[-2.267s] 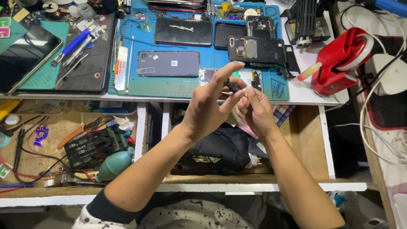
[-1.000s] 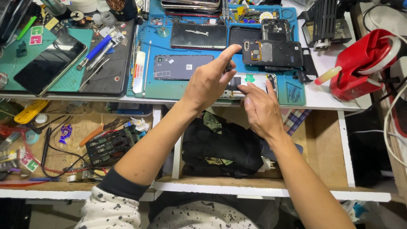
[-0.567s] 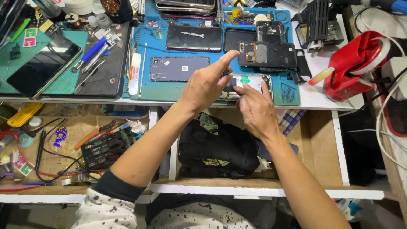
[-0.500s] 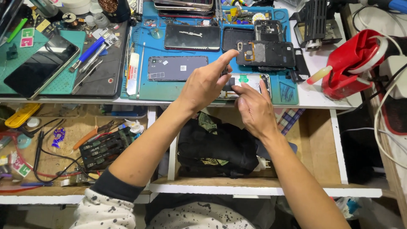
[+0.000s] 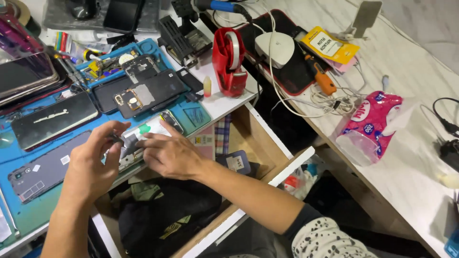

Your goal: The person is repairing a smartphone, which involves assembling internal components like the battery and screen, applying adhesive, and using a screwdriver to secure parts.

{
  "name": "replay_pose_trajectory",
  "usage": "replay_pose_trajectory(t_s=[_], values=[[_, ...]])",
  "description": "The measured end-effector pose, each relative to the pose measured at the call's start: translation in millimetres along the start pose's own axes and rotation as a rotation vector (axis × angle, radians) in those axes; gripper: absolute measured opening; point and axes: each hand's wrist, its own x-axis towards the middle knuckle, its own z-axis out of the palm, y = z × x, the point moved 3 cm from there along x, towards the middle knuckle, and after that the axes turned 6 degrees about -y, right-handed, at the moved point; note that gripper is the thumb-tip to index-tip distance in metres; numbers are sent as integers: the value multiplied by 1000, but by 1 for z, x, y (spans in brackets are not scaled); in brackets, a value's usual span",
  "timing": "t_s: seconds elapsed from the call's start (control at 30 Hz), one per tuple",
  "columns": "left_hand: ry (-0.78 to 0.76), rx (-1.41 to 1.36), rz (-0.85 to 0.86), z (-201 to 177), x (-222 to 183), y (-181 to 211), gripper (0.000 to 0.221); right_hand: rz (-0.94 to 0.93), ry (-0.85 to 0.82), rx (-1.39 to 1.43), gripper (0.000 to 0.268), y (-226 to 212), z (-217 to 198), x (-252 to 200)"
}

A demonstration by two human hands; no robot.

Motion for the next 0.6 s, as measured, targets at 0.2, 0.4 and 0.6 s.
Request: replay_pose_trajectory(t_s=[0.2, 0.4, 0.6], values=[[452, 531, 154, 4, 1, -34, 53, -58, 150, -80, 35, 2, 9, -1], [53, -45, 9, -9, 0, 6, 39, -27, 60, -101, 35, -17, -13, 15], [426, 376, 131, -6, 2, -19, 47, -47, 154, -85, 48, -15, -13, 46]])
